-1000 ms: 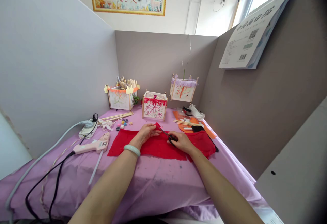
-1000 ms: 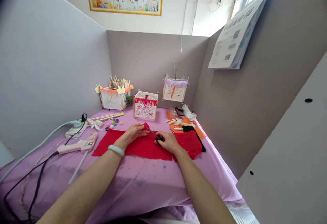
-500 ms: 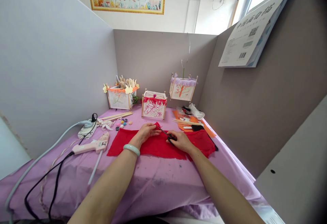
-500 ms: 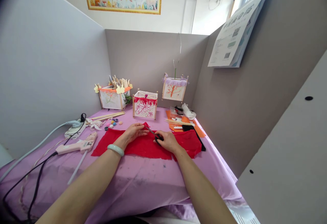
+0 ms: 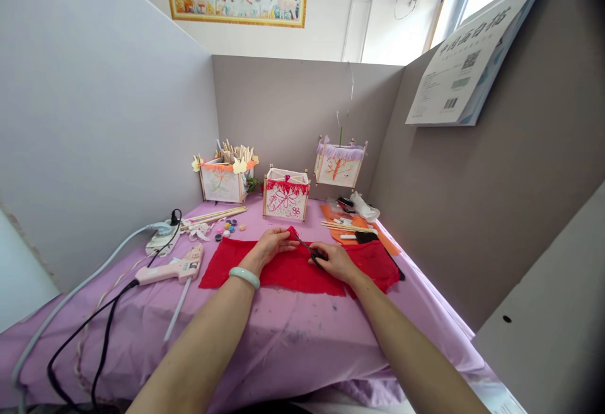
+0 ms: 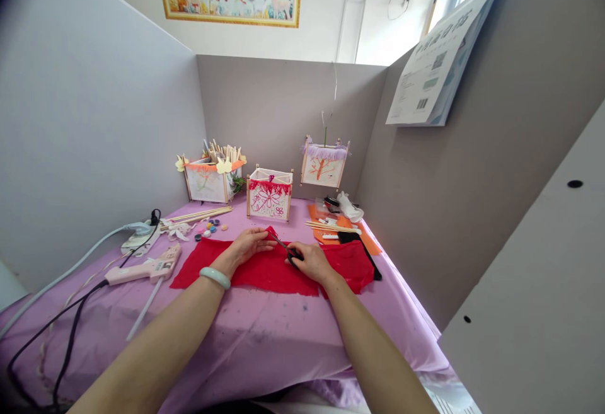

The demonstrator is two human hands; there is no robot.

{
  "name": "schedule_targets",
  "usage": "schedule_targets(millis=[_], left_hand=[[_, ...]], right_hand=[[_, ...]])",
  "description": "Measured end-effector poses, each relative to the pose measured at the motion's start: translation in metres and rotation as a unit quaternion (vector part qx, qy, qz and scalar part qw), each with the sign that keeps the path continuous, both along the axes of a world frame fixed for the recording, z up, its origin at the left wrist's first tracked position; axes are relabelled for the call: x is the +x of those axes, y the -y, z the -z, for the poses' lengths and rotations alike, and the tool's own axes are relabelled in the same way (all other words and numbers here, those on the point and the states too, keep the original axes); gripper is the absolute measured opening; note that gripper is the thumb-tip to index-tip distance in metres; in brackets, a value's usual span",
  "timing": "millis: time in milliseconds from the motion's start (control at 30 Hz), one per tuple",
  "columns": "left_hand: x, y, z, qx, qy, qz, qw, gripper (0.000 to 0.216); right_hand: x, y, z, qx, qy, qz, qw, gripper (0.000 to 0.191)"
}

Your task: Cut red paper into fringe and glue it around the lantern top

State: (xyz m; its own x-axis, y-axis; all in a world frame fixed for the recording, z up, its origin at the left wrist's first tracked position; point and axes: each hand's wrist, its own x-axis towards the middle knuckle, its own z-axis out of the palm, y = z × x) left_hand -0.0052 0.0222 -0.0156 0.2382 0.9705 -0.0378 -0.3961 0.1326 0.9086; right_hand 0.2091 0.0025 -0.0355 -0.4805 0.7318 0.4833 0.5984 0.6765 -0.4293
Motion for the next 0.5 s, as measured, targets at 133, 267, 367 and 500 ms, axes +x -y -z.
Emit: schedule_targets(millis=[133,267,367,500], left_hand=[[0.0001,-0.0004,0.0006,0.001,-0.001,0.004,1.0,0.005],[0.0001,0.0,0.0003,0.001,-0.005,0.003,1.0,0.006],[0.0003,0.0008,-0.0006,-0.001,-0.007,0.002,1.0,0.005],[0.0005,0.0013,-0.0013,0.001,-0.008,0.001,1.0,0.004]], right_hand=[[-0.0003,0.0002,0.0001,-0.002,0.001,0.001,1.0,0.028],[-0.0006,0.0,0.0003,0.0,0.002,0.003,1.0,0.027],[-0.0006,-0.0005,0.0005,0.002,0.003,0.002,1.0,0.026],[-0.0003,-0.0014,0.0012,0.001,0.004,0.004,1.0,0.025]])
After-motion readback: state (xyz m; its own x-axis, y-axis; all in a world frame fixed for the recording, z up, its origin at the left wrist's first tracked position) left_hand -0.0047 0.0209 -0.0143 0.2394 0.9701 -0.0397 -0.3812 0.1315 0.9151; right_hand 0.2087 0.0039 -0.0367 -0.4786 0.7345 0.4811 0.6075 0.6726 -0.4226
